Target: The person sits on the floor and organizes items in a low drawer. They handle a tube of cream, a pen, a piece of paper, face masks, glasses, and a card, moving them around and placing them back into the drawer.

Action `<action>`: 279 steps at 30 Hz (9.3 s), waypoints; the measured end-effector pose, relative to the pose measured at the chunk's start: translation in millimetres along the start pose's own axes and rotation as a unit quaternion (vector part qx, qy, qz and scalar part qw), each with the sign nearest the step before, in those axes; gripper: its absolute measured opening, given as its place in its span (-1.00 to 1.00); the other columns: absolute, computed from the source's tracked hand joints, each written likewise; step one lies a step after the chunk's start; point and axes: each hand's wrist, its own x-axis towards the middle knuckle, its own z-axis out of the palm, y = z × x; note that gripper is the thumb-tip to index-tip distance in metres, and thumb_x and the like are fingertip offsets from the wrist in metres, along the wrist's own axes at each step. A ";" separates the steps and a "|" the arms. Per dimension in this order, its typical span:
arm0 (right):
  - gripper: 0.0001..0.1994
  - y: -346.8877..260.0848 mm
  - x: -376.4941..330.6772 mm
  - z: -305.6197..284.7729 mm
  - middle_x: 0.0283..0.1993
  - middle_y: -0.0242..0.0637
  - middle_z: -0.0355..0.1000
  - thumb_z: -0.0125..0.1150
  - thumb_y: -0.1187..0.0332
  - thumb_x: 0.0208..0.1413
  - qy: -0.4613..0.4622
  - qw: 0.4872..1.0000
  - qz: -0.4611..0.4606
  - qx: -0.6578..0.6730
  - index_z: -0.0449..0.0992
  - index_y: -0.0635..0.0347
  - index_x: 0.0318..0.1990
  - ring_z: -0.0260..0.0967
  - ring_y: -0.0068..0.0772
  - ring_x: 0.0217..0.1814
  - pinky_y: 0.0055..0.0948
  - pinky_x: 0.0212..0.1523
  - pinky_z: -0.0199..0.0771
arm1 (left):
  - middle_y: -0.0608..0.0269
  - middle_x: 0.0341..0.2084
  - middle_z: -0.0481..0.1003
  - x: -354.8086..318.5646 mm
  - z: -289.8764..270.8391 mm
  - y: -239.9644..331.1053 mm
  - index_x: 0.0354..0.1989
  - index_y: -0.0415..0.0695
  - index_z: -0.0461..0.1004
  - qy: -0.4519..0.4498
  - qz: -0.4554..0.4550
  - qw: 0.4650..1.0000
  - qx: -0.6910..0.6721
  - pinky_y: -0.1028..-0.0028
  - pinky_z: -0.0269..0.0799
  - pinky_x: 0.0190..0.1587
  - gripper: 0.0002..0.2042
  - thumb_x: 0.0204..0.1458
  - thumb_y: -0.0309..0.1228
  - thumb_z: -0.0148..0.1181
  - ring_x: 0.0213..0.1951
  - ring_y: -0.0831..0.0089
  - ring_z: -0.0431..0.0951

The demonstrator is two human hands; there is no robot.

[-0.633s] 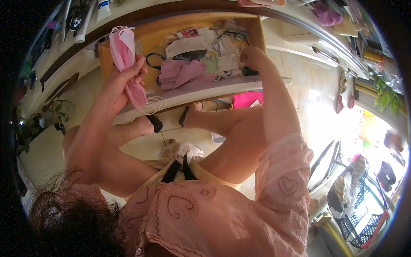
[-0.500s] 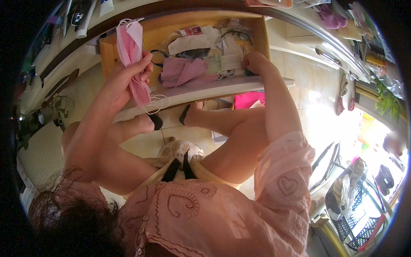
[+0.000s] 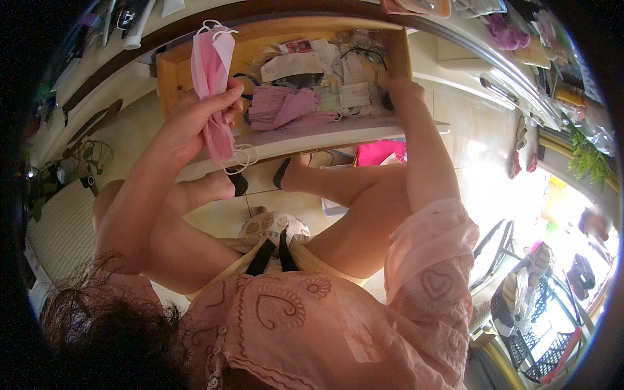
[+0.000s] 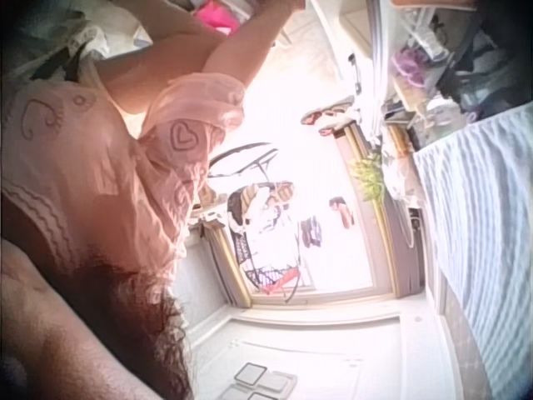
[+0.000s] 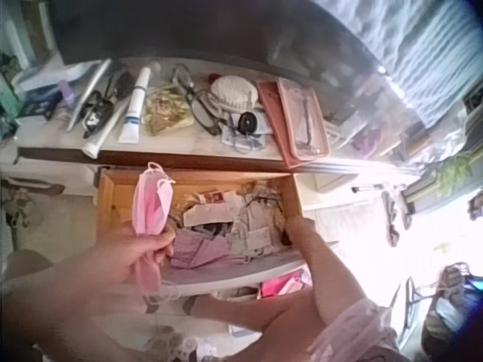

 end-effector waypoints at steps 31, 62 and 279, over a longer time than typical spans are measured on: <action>-0.83 -126.4 -169.1 -123.7 -0.38 -0.48 0.35 0.12 0.49 0.02 0.081 0.709 -0.324 0.621 0.41 0.19 -0.19 0.28 -0.72 -0.39 -0.70 -0.41 0.26 | 0.36 -0.58 0.34 -24.3 10.6 22.3 -0.18 -0.15 0.34 -0.063 0.094 0.983 -0.145 0.54 0.32 -0.46 -0.68 -0.07 -0.32 0.24 -0.52 0.55 0.35; -0.57 -148.8 -169.7 -126.4 -0.21 -0.18 0.41 0.23 0.44 -0.17 0.237 0.753 -0.345 0.508 0.32 0.22 -0.06 0.40 -0.31 -0.22 -0.46 -0.34 0.43 | 0.36 -0.56 0.37 -26.6 18.9 27.2 -0.21 -0.18 0.38 -0.045 0.202 0.973 -0.107 0.59 0.29 -0.48 -0.73 -0.09 -0.41 0.25 -0.52 0.56 0.36; -0.82 -433.2 -209.7 -183.2 -0.47 -0.41 0.29 0.10 0.32 0.07 -0.333 0.533 -0.375 0.681 0.35 0.25 -0.30 0.23 -0.59 -0.51 -0.55 -0.45 0.34 | 0.37 -0.54 0.38 -164.3 -262.2 68.6 -0.33 -0.20 0.41 0.397 0.325 0.830 -0.219 0.62 0.33 -0.50 -0.88 -0.03 -0.46 0.16 -0.52 0.62 0.38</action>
